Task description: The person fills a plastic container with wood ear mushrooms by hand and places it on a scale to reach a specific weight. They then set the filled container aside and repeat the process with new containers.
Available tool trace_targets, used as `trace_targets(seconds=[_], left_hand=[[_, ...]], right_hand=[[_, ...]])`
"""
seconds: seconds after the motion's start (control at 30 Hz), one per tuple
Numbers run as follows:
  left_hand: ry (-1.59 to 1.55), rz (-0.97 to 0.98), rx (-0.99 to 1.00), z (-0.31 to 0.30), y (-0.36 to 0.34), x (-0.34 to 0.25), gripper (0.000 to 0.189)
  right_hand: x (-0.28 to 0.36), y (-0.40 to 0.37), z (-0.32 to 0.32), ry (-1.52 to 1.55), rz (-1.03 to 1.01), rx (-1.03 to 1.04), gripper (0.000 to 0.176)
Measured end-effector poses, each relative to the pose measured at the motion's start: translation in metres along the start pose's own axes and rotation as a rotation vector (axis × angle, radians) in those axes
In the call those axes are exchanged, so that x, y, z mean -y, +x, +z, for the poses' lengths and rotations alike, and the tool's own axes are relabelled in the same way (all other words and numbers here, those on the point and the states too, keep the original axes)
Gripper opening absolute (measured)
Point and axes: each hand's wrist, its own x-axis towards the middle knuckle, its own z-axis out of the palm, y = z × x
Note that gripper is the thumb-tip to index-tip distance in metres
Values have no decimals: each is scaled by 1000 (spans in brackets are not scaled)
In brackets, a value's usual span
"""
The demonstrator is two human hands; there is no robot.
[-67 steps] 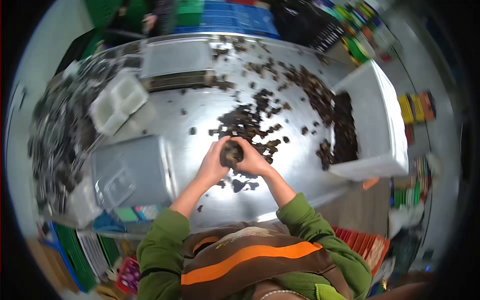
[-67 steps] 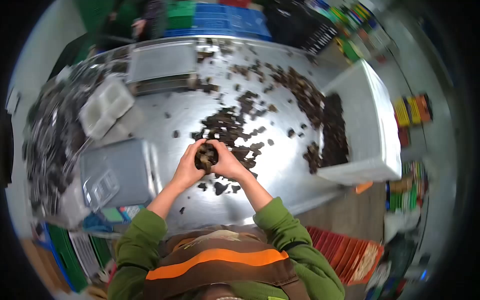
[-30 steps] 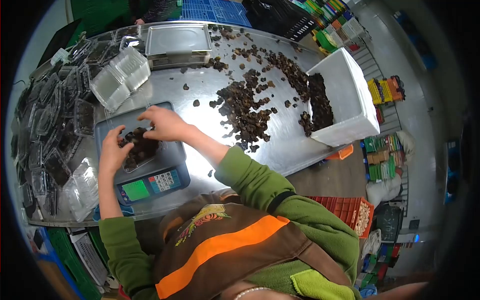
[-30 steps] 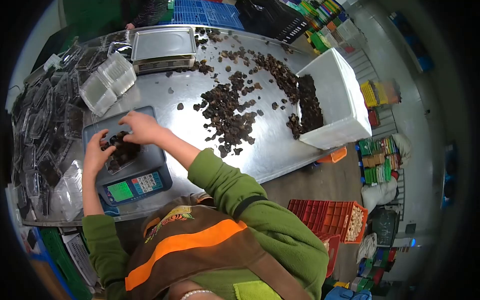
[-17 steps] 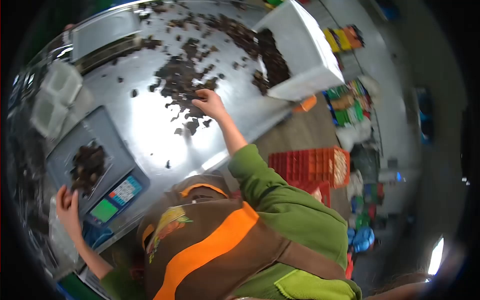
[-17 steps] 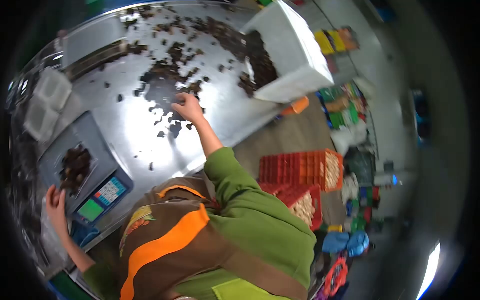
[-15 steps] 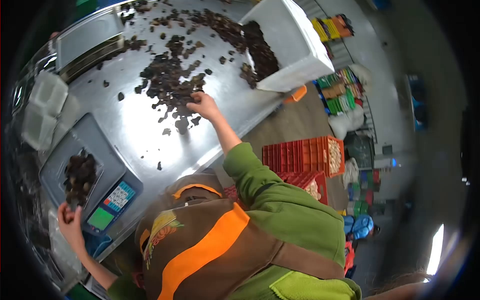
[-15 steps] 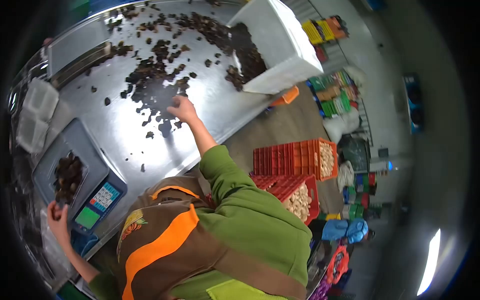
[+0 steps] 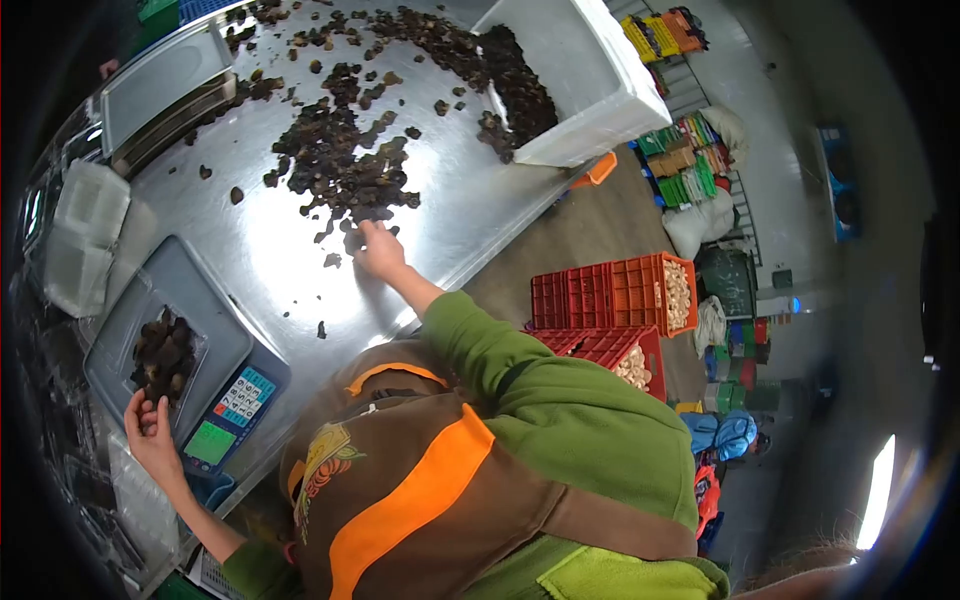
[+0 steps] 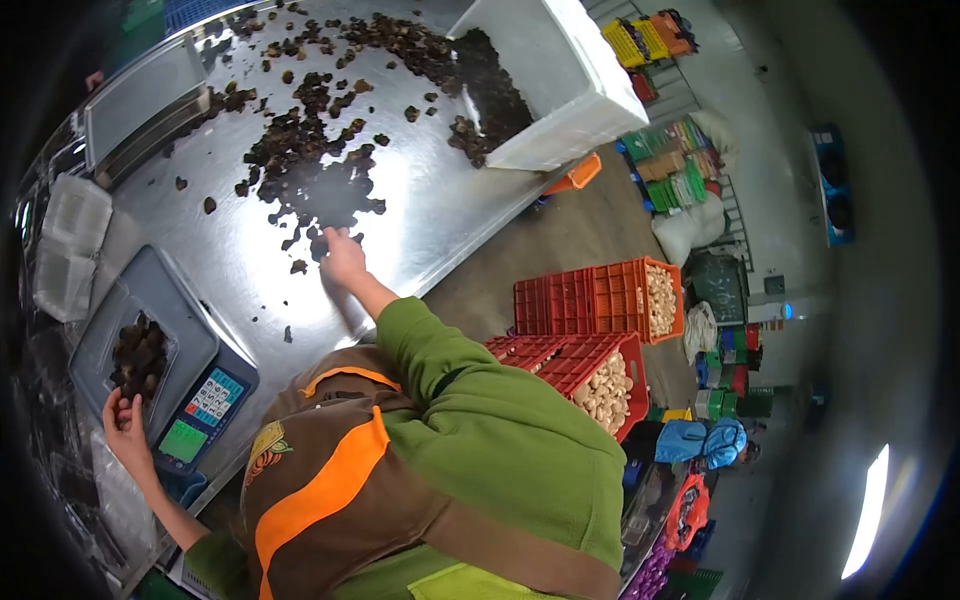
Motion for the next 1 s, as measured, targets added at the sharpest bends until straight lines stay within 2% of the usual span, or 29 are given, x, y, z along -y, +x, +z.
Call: trace_targets(seconds=[0.07,0.13,0.17,0.2,0.23,0.27,0.37,0.4,0.47,0.5,0.57,0.6,0.7,0.8,0.87,0.93,1.0], left_hand=[[-217,12,-91,-7,-6,18,36],[-310,-37,-140,-19,-10,20,37],[-344,-31,-178,-24,-10,27,37],[-383,-22,-208,-28,-11,34,36],[-376,-34,-237,-33,-13,39,36],[-394,-71,-228,-36,-14,43,37],[-385,-109,-176,-35,-20,46,38],[-356,-115,-121,-33,-23,46,39],[-339,-167,-96,-25,-35,2,40],[-214,-88,-37,-22,-38,-11,39],[-68,53,21,-14,-39,-24,32],[-72,51,11,-10,-37,-20,32],[-25,113,13,-8,-30,-10,27],[-47,73,14,-12,-27,-10,22],[-383,-71,18,-19,-23,-12,20],[-441,-83,-16,-27,-11,-21,20],[-521,-72,3,-25,2,-25,19]], right_hand=[[-10,4,9,160,24,-147,28],[1,2,-12,182,79,-17,18],[-5,5,-7,195,19,-39,17],[-4,7,-6,225,16,-55,21],[6,6,-15,190,66,2,31],[3,8,-11,119,0,13,46],[7,11,-8,-97,-14,151,60],[8,9,-10,-87,-41,177,57],[12,7,-11,-134,-86,160,51],[15,6,-12,-134,-98,161,51],[18,4,-16,-157,-144,186,37],[20,4,-17,-160,-153,184,37],[18,8,-13,-100,-144,126,20],[11,9,-4,-72,-144,104,21],[11,8,-5,-48,-163,128,26],[9,9,0,-155,-204,190,27],[9,9,2,-194,-247,168,28]])
